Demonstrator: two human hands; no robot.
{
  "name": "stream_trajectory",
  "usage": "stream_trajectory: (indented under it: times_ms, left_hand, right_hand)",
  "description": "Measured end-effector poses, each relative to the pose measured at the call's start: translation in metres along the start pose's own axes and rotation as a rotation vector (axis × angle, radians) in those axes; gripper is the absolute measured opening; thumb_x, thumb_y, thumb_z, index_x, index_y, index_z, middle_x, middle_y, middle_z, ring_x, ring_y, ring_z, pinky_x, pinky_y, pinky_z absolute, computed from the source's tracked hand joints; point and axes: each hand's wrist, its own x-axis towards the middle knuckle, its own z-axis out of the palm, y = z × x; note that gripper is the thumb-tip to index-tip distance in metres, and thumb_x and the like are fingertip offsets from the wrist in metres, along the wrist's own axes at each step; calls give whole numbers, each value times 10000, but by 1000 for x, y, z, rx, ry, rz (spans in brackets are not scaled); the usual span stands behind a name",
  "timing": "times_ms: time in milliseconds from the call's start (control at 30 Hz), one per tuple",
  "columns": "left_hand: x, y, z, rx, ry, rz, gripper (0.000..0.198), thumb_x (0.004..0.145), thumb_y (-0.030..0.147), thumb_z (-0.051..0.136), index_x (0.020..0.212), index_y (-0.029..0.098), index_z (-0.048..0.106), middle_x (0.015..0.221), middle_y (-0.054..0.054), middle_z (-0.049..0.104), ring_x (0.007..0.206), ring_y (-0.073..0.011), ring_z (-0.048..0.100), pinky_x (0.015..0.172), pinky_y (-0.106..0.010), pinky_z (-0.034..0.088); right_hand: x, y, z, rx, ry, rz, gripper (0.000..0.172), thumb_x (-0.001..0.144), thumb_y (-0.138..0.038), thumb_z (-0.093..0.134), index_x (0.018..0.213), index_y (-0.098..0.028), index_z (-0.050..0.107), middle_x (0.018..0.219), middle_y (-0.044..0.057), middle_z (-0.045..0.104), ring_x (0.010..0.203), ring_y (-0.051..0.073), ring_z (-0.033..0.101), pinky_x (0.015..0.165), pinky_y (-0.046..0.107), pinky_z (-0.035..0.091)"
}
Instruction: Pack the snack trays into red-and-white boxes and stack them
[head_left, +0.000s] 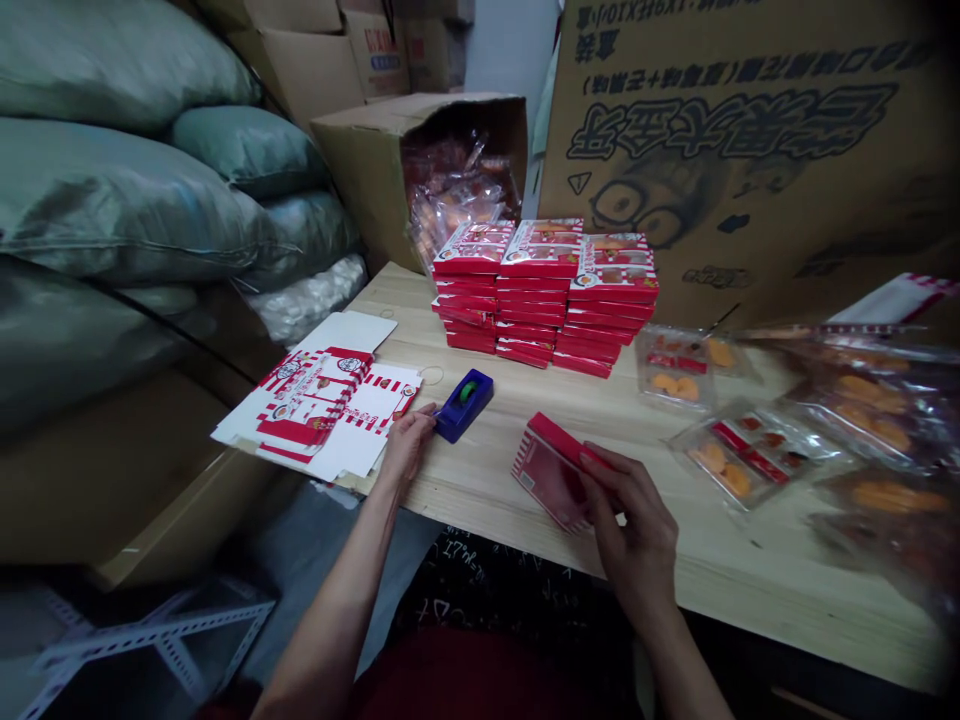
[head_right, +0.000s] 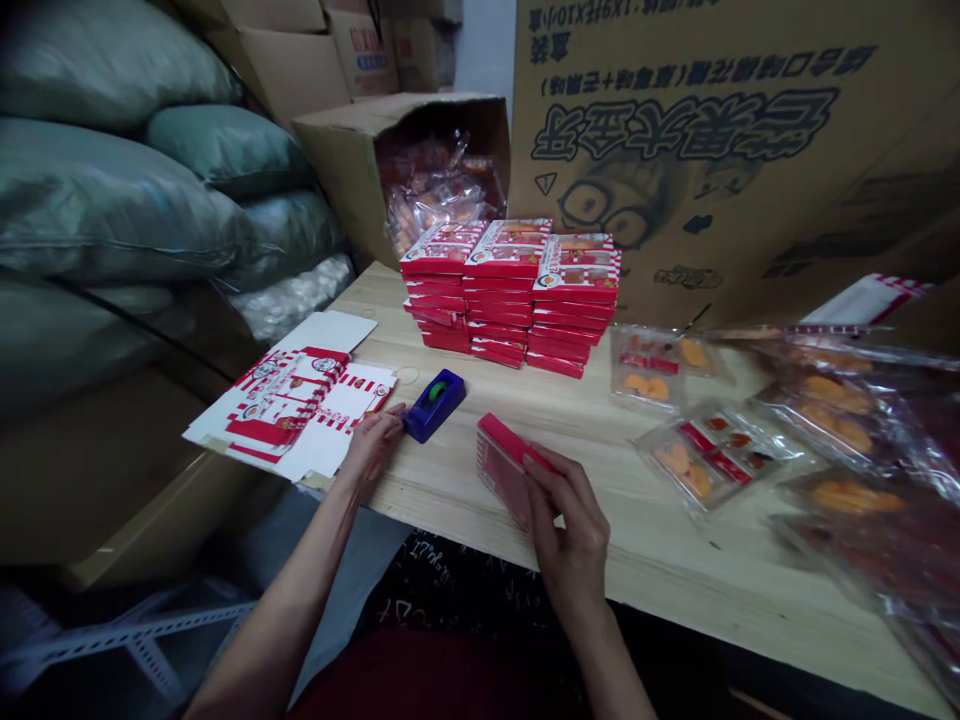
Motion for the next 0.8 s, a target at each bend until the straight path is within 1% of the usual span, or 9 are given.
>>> stream_trajectory:
  times_ms: [133,267,367,467,600,667,700,767,800]
  left_hand:
    - [-13,-11,-3,44,70,33,287,742,448,717,707,165,692,1246,-182,740,1145,-302,685,1010,-421,504]
    - [-27,0,-3,103,179,66,257,765,417,723,679,179,676,1020,-134,761,1026,-296,673,974,-429,498]
    - [-52,28,10,86,162,90,250,833,432,697,837,183,722,857,-65,734,851,-241,669,841,-368,532]
    - [-90,70,41,23,25,96,269,889,437,683,955,187,754,759,-24,720,696,-189,656,714,-314,547]
    - [-132,121,88,-264,-176,46,248,893,373,739,1070,200,758,786,-27,747,697,-165,691,709,-293,582]
    - [-138,131,106,-403,-235,-5,499,873,327,772,1341,232,630,789,-8,752,698,-156,703,709,-282,589]
    - [-137,131,113,-447,-249,-32,670,858,307,787,1466,247,510,776,3,751,685,-150,705,696,-273,588]
    - [-131,126,122,-489,-258,-91,917,833,287,812,1590,247,296,747,17,746,655,-146,708,670,-259,582]
    - [-127,122,125,-493,-257,-114,957,827,288,818,1602,233,259,735,17,745,647,-147,711,664,-255,580]
  right_hand:
    - [0,-2,1,-10,10,-6,320,987,-142,589,1238,-302,706,1246,103,673,1098,272,681,629,354,606]
    - [-3,-6,4,-59,37,5,258,975,-156,609,1169,-284,721,1332,110,629,1170,301,651,777,460,629]
    - [-3,-9,9,-73,50,14,194,967,-170,636,1105,-272,726,1248,101,665,1133,294,659,855,506,623]
    - [-2,-11,13,-48,78,19,186,980,-162,615,1082,-270,726,1161,93,685,1092,280,671,850,490,626]
    - [-2,-14,15,-17,74,15,224,990,-146,589,1129,-271,712,1158,96,678,1084,271,676,848,470,621]
    - [-1,-15,15,-20,74,10,229,988,-152,597,1156,-272,697,1128,92,687,1067,268,677,851,459,615]
    - [-1,-15,15,-27,78,19,241,988,-156,602,1182,-275,683,1112,88,691,1051,265,678,850,452,612]
    - [-1,-14,14,-44,93,38,313,988,-162,610,1275,-286,634,1109,82,691,1030,256,680,849,440,608]
    - [0,-14,14,-47,94,41,365,991,-160,606,1329,-297,602,1128,82,686,1034,254,679,850,437,607]
